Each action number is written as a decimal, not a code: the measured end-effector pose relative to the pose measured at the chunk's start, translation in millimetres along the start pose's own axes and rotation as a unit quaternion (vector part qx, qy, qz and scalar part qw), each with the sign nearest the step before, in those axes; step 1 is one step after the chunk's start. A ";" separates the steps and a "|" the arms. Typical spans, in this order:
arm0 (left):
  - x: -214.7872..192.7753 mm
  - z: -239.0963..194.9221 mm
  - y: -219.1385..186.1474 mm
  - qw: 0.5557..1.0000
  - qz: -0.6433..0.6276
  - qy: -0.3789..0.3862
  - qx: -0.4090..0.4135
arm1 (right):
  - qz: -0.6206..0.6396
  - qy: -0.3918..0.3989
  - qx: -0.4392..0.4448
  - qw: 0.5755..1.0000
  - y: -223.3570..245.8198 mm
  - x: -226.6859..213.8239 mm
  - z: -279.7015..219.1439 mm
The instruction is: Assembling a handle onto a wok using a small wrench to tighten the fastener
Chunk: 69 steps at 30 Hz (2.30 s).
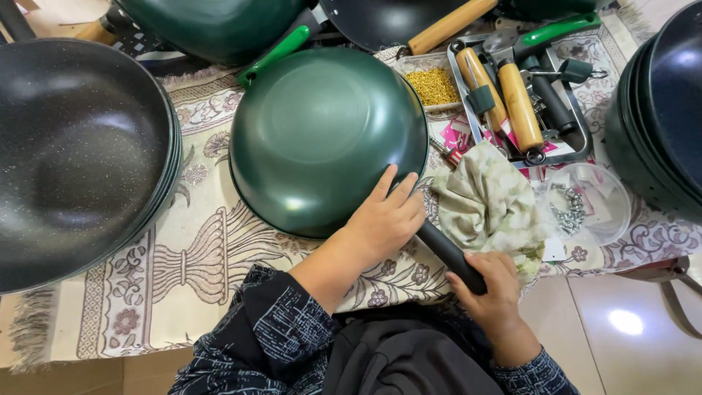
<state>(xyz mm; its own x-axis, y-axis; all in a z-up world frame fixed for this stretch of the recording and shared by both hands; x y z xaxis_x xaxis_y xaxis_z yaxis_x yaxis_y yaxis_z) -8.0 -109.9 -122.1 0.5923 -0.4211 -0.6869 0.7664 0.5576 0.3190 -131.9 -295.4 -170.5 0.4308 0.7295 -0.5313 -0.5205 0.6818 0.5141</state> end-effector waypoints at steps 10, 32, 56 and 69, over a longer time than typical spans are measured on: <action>-0.4 2.5 -12.7 1.000 0.002 0.002 -0.009 | -0.003 0.032 0.002 0.999 1.4 -1.0 0.1; -27.4 24.2 -24.9 0.985 -0.140 -0.066 0.072 | -0.057 0.133 -0.045 0.988 -18.0 -82.6 115.7; -28.5 14.5 -18.2 0.954 -0.145 -0.261 0.036 | -0.356 0.259 0.259 0.860 -204.4 60.0 262.7; -16.4 11.1 -26.2 0.956 -0.141 -0.256 0.028 | 0.137 -0.132 0.216 0.958 -173.3 -44.3 265.5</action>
<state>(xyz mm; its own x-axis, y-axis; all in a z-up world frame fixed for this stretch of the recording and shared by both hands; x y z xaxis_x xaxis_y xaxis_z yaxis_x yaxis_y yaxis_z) -35.0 -125.5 -112.0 0.3940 -0.8515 -0.3460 0.9168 0.3376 0.2130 134.9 -431.2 -57.3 0.5224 0.8342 -0.1767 -0.3125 0.3801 0.8706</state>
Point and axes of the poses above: each hand's wrist, its own z-axis towards the middle knuckle, its own x-axis out of the palm, y = z × x, the point moved 5 cm from there along z, towards the middle knuckle, and after that the axes turned 9 degrees about z, right-handed, at the moved point
